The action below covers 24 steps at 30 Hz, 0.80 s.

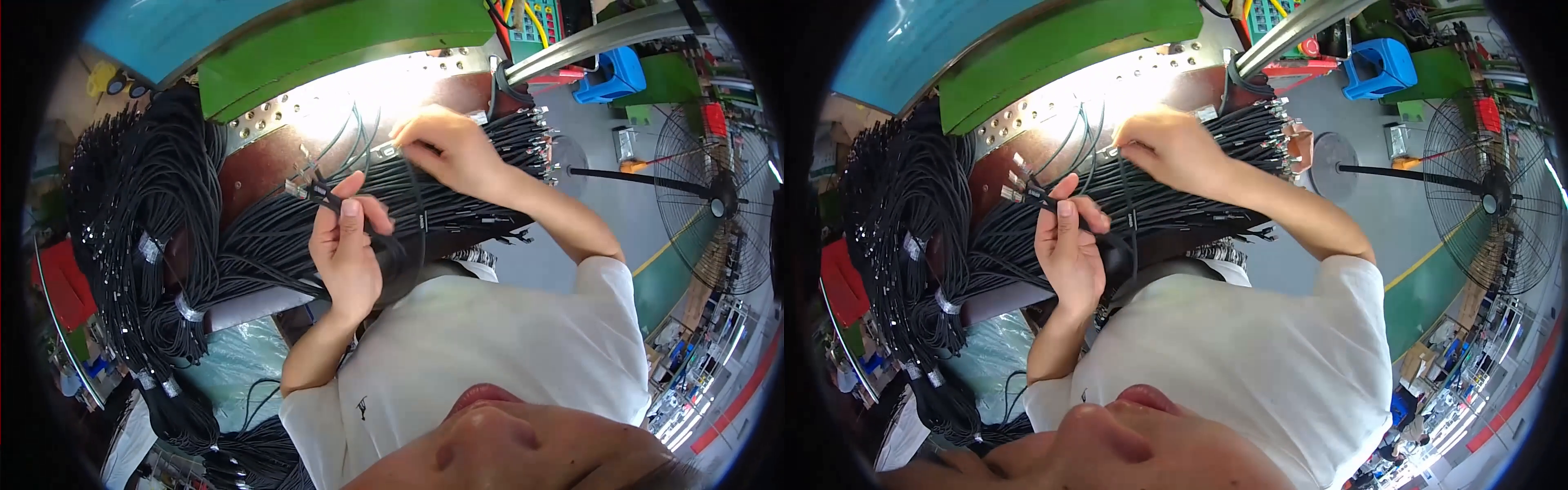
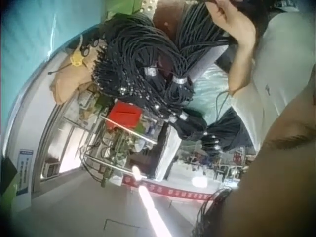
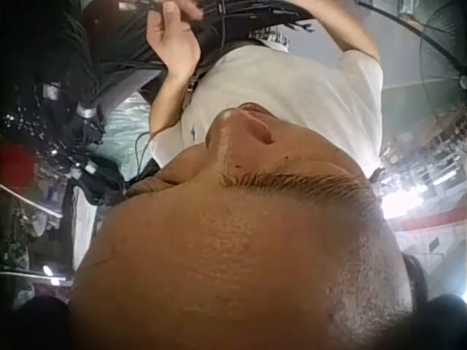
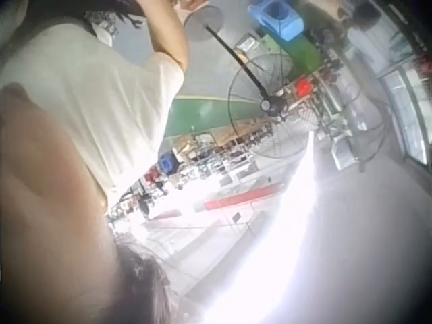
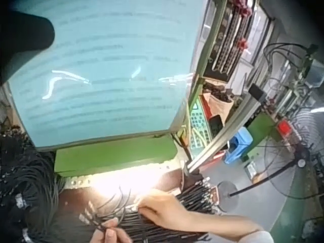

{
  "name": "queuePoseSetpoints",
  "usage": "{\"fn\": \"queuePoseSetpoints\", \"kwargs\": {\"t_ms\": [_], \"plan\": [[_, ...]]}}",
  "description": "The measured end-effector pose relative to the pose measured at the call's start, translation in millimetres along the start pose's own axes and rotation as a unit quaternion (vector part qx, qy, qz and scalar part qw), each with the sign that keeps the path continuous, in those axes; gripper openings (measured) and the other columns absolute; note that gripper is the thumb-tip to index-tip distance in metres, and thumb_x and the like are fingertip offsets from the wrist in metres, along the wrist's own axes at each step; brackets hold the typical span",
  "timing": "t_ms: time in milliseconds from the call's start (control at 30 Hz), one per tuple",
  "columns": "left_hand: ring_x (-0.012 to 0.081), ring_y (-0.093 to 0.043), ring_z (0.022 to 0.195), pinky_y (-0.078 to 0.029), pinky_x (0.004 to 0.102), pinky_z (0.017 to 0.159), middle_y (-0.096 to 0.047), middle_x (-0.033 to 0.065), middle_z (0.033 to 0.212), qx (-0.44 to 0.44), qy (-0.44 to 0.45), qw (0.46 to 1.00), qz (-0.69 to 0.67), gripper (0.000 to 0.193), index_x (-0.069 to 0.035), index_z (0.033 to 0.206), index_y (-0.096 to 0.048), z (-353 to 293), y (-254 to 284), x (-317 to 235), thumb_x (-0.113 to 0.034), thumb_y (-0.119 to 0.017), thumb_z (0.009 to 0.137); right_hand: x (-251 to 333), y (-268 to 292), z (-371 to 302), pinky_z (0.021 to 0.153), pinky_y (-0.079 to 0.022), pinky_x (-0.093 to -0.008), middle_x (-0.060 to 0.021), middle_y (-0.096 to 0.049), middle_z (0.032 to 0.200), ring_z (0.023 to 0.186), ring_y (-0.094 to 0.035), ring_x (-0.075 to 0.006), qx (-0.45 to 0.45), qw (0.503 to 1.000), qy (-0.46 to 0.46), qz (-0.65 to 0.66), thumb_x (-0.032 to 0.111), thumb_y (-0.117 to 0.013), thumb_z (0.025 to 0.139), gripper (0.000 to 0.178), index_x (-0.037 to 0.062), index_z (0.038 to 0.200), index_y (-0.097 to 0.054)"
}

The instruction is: Manually organizing and inserting black cables into a metal organizer fixture at a factory workstation.

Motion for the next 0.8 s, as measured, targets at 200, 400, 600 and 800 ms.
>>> {"fn": "queuePoseSetpoints", "kwargs": {"t_ms": [200, 400, 600, 800], "plan": [[0.0039, -0.03, 0.045, -0.023, 0.0195, 0.041, -0.035, -0.004, 0.054, 0.068, 0.219, 0.952, -0.204, 0.034, -0.005, 0.112, -0.054, -1, -31, 21, -0.033, -0.041, 0.098, -9, -19, 4, 0.067, -0.048, -0.0307, -0.0085, -0.062, 0.089, 0.078, -0.06, -0.0243, 0.049, 0.998, -0.035, 0.008, 0.0, -0.064, 0.075, 0.015, 0.0044, 0.087, -0.058], [0.0041, -0.031, 0.046, -0.023, 0.0203, 0.042, -0.041, -0.0031, 0.055, 0.024, 0.221, 0.962, -0.159, 0.028, -0.006, 0.098, -0.058, 1, -22, 30, -0.031, -0.045, 0.097, 0, -21, 6, 0.066, -0.048, -0.0315, -0.0084, -0.059, 0.089, 0.079, -0.059, -0.0272, 0.068, 0.997, 0.001, -0.025, -0.001, -0.064, 0.075, 0.015, 0.0033, 0.084, -0.052], [0.0059, -0.037, 0.049, -0.026, 0.0201, 0.042, -0.046, -0.0006, 0.06, 0.005, 0.232, 0.963, -0.136, 0.023, -0.004, 0.093, -0.058, 4, -22, 31, -0.026, -0.051, 0.094, 53, 21, 7, 0.063, -0.048, -0.0351, -0.0048, -0.057, 0.086, 0.075, -0.058, -0.0226, -0.072, 0.964, 0.185, -0.177, 0.009, -0.066, 0.07, 0.023, 0.0075, 0.091, -0.057], [0.011, -0.052, 0.054, -0.042, 0.0228, 0.048, -0.059, 0.007, 0.068, 0.106, 0.334, 0.918, -0.185, 0.021, -0.001, 0.087, -0.056, -1, -31, 30, -0.022, -0.057, 0.091, 65, 7, -14, 0.067, -0.045, -0.0286, -0.0028, -0.056, 0.085, 0.075, -0.057, -0.0172, -0.04, 0.915, 0.29, -0.277, 0.016, -0.061, 0.067, 0.021, 0.0082, 0.086, -0.056]]}}
Point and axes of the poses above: each hand's wrist, its own z-axis towards the middle knuckle, its own y-axis out of the back of the hand, x = y × z, the point moved 8 cm from there along z, towards the middle knuckle
